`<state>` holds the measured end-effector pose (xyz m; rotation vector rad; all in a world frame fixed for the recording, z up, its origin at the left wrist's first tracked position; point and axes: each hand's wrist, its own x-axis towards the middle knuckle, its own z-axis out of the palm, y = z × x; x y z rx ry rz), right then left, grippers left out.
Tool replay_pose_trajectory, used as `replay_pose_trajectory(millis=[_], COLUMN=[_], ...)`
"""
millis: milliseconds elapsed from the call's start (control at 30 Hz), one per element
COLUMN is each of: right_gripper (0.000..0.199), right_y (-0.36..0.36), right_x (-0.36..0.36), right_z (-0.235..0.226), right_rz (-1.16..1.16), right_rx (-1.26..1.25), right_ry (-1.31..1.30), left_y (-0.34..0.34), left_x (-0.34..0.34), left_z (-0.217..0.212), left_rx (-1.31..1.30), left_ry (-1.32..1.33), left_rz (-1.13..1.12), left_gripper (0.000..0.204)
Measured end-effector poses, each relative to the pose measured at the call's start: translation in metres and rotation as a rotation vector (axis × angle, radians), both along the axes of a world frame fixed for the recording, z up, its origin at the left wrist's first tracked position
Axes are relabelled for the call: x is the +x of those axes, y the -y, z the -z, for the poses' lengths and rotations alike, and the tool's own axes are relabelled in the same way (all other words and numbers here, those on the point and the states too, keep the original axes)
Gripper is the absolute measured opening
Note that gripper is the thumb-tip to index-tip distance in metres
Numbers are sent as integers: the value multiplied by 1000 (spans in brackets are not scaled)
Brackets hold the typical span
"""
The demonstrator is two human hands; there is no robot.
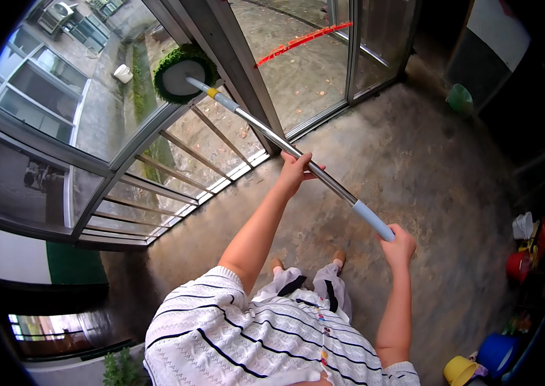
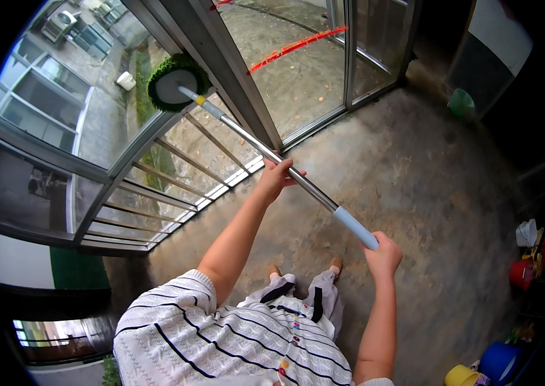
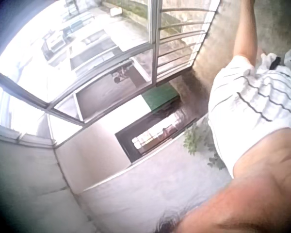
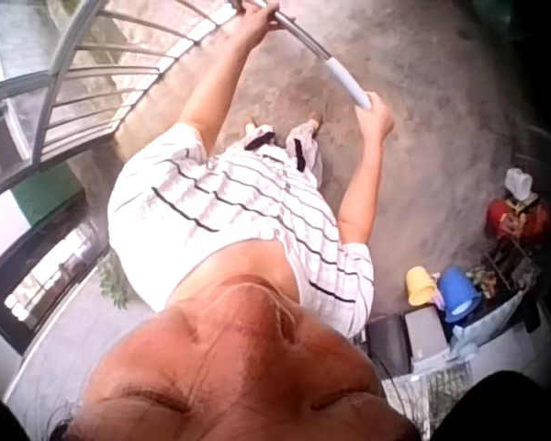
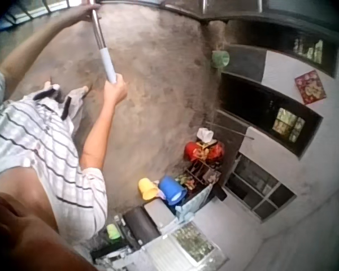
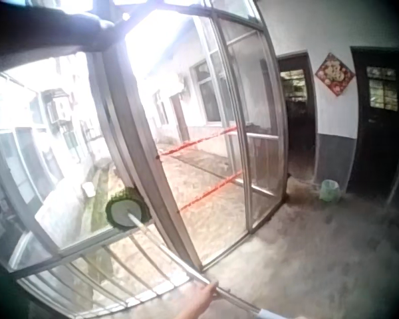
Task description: The person uses a long-handled green mop to wipe the exterior surface of a large glass sliding door. They systematically clean the glass panels from top to bottom and side to side, moving along the door frame to cover the entire area.
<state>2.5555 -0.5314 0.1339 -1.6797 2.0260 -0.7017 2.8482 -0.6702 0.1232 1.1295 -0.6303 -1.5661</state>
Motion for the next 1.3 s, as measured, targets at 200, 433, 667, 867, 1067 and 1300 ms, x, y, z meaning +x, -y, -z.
replay_pose_trajectory(millis=[200,433,667,867,1067,1300], right_gripper=[23,25,24,24,27,25], right_y=[11,11,15,-4,-29,-18], right_x=[20,92,195,220,219,235], right_z=[1,6,-23,-17,-25,-37], right_rz=[-81,-245,-401,-397,-349,-371], right_rx=[32,-39,-103,-57,-24,85], right_ry=[-29,-31,-40,-15,82,415], left_y=[-9,-53,-101,-122,-132,-108], left_x=[29,118,226,251,247,249], left_z=[-8,-10,-25,-15,-41,-130], left_rx=[-8,-29,-27,-44,-64,-349], left_ry=[16,32,33,32,100,287], left_rz=[-38,-197,-428,-436,-409,-405], left_gripper=[61,40,60,61,58,58])
